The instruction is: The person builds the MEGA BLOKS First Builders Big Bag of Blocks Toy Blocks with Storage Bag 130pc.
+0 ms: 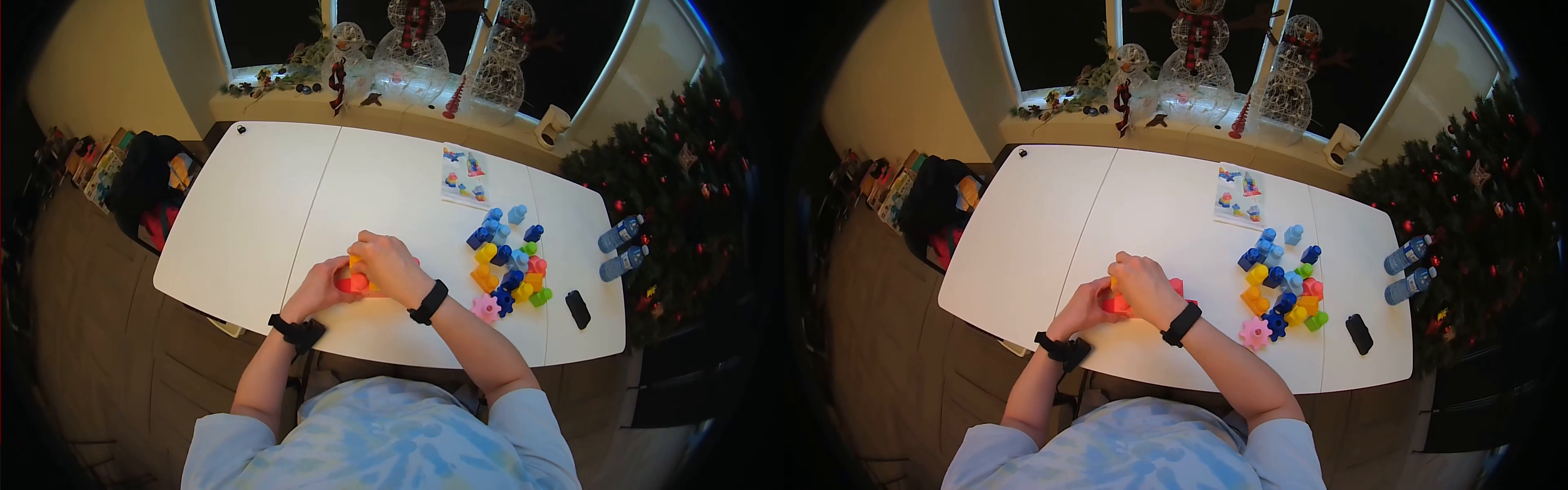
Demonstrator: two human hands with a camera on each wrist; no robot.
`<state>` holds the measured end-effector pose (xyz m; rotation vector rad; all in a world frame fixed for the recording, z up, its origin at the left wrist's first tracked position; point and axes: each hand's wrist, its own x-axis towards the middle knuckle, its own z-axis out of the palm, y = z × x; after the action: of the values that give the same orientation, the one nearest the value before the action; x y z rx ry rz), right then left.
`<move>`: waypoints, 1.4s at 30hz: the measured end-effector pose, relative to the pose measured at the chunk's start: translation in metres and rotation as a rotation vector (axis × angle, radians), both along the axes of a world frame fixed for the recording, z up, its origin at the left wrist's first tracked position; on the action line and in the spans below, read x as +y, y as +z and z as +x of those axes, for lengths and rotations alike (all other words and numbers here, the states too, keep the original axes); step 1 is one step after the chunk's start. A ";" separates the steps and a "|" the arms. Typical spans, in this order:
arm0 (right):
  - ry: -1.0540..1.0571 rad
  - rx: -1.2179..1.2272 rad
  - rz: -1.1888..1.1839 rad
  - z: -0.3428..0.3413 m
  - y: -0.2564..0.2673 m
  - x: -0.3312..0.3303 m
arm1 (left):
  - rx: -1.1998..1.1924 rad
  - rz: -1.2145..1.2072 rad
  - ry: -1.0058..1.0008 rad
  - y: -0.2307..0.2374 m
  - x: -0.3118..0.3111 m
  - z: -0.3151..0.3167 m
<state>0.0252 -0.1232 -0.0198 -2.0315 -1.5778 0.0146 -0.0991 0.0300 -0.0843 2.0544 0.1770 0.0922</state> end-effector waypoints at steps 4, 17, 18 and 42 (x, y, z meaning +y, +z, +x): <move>-0.012 0.020 0.025 -0.002 0.000 -0.002 | -0.012 -0.008 -0.008 0.004 -0.002 -0.001; -0.640 0.023 0.206 0.098 0.075 -0.181 | -0.055 -0.058 0.000 -0.009 0.000 0.000; -0.660 0.007 0.197 0.104 0.075 -0.203 | -0.065 -0.072 -0.021 -0.010 0.000 0.000; -0.920 0.103 -0.303 0.108 -0.026 -0.300 | -0.091 -0.111 0.006 -0.007 -0.004 0.000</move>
<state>0.1333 -0.4228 -0.0461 -2.7593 -0.4841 0.0115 -0.0989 0.0256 -0.0915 1.9345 0.1289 0.1754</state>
